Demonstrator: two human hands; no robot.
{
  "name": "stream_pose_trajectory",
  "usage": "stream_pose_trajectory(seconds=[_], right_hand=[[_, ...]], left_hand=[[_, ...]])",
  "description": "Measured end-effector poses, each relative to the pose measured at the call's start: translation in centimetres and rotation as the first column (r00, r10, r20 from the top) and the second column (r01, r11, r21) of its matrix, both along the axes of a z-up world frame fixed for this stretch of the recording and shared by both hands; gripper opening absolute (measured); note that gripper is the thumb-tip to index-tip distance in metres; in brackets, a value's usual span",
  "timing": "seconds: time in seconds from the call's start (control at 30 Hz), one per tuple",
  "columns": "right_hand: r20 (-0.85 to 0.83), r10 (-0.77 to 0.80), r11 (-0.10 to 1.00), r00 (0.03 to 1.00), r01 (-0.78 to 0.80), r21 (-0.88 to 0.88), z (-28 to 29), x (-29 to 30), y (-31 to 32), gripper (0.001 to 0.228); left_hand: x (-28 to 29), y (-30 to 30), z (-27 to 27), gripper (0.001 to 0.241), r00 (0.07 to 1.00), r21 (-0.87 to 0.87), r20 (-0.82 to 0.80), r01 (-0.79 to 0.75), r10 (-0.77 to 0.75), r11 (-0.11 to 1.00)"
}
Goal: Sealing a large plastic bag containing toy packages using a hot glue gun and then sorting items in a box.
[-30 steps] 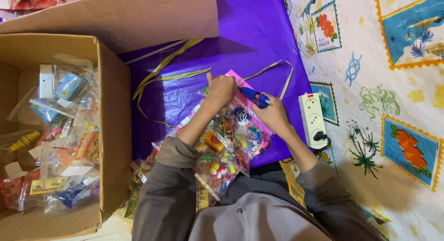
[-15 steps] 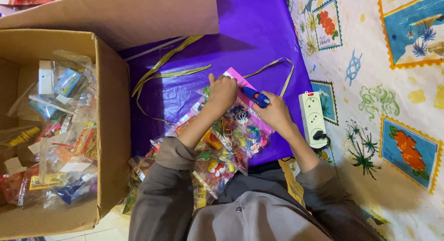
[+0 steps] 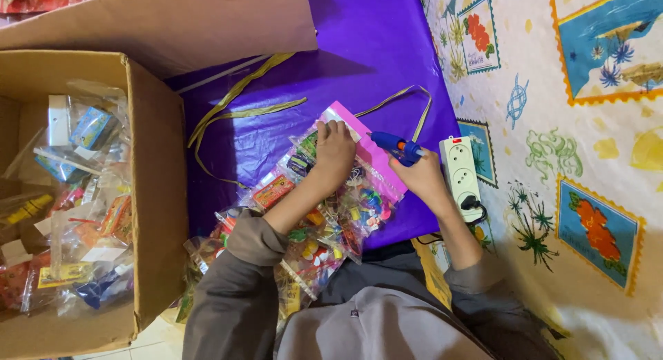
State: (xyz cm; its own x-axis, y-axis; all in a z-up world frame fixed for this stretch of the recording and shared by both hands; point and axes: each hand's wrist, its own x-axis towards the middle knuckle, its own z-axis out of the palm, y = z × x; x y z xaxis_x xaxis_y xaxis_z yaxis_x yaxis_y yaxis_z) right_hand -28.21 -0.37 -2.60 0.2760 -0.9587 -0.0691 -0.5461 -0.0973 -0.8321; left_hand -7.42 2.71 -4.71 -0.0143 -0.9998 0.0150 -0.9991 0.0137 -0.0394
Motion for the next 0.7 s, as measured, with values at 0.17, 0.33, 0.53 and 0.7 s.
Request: stream_pose_trajectory(seconds=[0.17,0.33,0.53,0.7], right_hand=[[0.058,-0.008,1.000,0.998,0.008,-0.003,-2.0,-0.2,0.4,0.017],[0.111,-0.026,1.000,0.994,0.026,-0.005,-0.5,0.0,0.9,0.018],[0.152,-0.057,0.998,0.987,0.062,-0.028,-0.6,-0.4,1.4,0.016],[0.151,-0.052,0.998,0.987,0.055,-0.019,-0.7,-0.7,1.6,0.014]], left_hand=[[2.0,-0.6,-1.4,0.021,0.978,-0.076,-0.206,0.005,-0.021,0.997],[1.5,-0.6,-0.9,0.026,0.979,-0.025,-0.201,0.010,-0.015,1.000],[0.8,-0.9,-0.3,0.025,0.987,0.047,-0.157,-0.031,0.038,0.998],[1.1,-0.9,-2.9,0.019,0.986,-0.215,-0.168,-0.015,-0.022,0.977]])
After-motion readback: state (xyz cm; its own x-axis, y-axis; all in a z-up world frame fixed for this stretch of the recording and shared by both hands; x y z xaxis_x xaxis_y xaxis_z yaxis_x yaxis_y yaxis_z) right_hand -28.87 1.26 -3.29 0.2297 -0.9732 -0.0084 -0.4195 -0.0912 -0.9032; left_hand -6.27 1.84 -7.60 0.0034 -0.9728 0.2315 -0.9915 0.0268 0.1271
